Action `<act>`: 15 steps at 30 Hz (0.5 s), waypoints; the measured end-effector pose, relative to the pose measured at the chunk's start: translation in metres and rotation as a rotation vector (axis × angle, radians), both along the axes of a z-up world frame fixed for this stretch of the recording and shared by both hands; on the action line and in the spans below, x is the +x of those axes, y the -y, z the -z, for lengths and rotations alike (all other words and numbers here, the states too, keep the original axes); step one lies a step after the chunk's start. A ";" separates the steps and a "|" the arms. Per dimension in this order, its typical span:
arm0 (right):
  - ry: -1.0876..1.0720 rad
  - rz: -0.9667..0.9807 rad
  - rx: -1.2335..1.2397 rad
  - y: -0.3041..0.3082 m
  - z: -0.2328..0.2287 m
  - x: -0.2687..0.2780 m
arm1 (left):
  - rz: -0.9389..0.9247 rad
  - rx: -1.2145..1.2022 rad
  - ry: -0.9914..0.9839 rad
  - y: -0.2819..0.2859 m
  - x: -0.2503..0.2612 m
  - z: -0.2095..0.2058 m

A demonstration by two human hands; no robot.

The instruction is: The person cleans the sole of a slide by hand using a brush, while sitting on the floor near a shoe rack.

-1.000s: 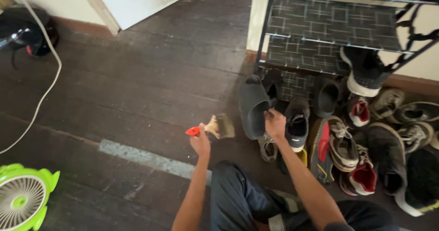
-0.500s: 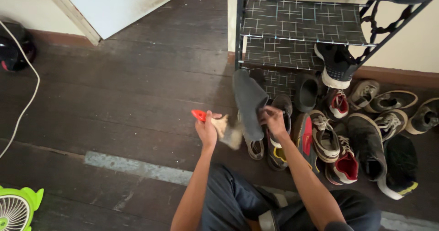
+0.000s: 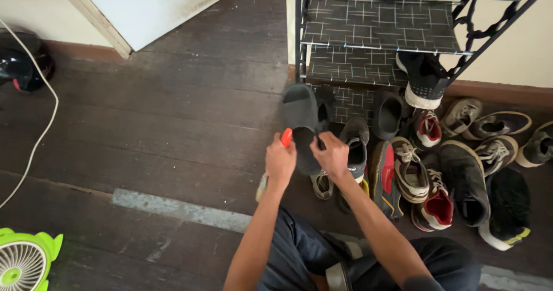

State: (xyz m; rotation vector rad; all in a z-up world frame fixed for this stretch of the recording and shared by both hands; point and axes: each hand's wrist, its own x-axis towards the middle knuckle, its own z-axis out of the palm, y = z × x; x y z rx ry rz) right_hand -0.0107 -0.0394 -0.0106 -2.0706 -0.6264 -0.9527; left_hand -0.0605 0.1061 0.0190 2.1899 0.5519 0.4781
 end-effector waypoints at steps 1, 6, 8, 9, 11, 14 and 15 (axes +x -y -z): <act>0.001 0.002 -0.002 0.001 -0.003 -0.002 | 0.002 -0.002 0.001 -0.004 0.007 0.013; -0.363 -0.214 0.279 0.011 -0.006 -0.005 | 0.035 -0.267 0.297 -0.036 0.052 0.103; -0.561 -0.307 0.321 0.010 0.001 0.002 | 0.055 -0.361 0.357 -0.039 0.065 0.128; -0.770 -0.395 0.362 0.009 0.008 0.003 | 0.075 -0.456 0.406 -0.038 0.064 0.134; -1.045 -0.472 0.410 0.009 0.019 0.008 | 0.067 -0.674 0.352 -0.032 0.064 0.132; -1.338 -0.567 0.508 0.011 0.024 0.008 | 0.058 -0.893 0.298 -0.023 0.065 0.123; -1.361 -0.584 0.566 0.011 0.023 0.005 | 0.060 -0.893 0.291 -0.022 0.063 0.121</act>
